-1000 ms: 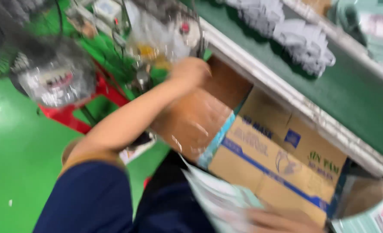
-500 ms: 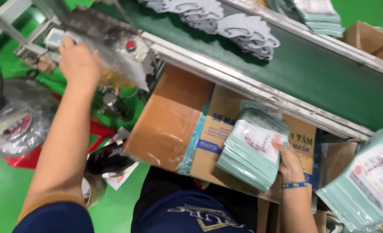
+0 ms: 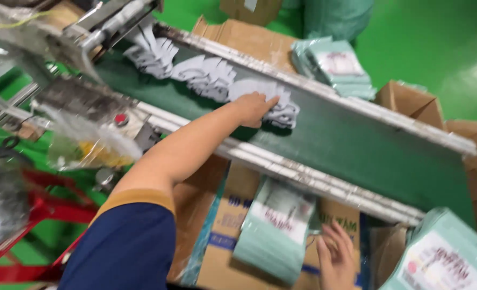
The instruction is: Packing individual face masks into plastic pouches from a production line.
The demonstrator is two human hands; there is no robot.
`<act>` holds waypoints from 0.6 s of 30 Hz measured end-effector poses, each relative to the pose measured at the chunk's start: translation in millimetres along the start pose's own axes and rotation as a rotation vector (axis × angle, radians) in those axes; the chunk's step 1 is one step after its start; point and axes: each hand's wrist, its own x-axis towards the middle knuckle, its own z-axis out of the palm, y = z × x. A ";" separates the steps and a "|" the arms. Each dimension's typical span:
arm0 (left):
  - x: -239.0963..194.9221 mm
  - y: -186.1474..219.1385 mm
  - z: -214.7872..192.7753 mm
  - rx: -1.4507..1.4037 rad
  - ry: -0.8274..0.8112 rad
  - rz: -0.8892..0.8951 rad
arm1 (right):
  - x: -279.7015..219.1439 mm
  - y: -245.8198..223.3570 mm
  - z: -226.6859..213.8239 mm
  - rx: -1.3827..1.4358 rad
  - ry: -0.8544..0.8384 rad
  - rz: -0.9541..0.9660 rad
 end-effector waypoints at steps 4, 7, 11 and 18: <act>44.5 -27.6 74.7 -0.101 -0.470 -0.030 | 4.6 58.1 -38.2 -0.093 0.124 -0.071; 56.0 -41.0 110.6 -0.059 -0.396 -0.002 | 30.4 16.1 -15.1 -0.002 0.112 -0.093; 54.8 -17.2 68.3 -0.259 -0.178 -0.218 | 57.6 -68.5 29.6 0.067 -0.030 -0.062; -68.5 176.0 -127.5 -0.914 -0.023 -0.512 | 54.7 -132.9 95.6 -0.293 0.000 -0.643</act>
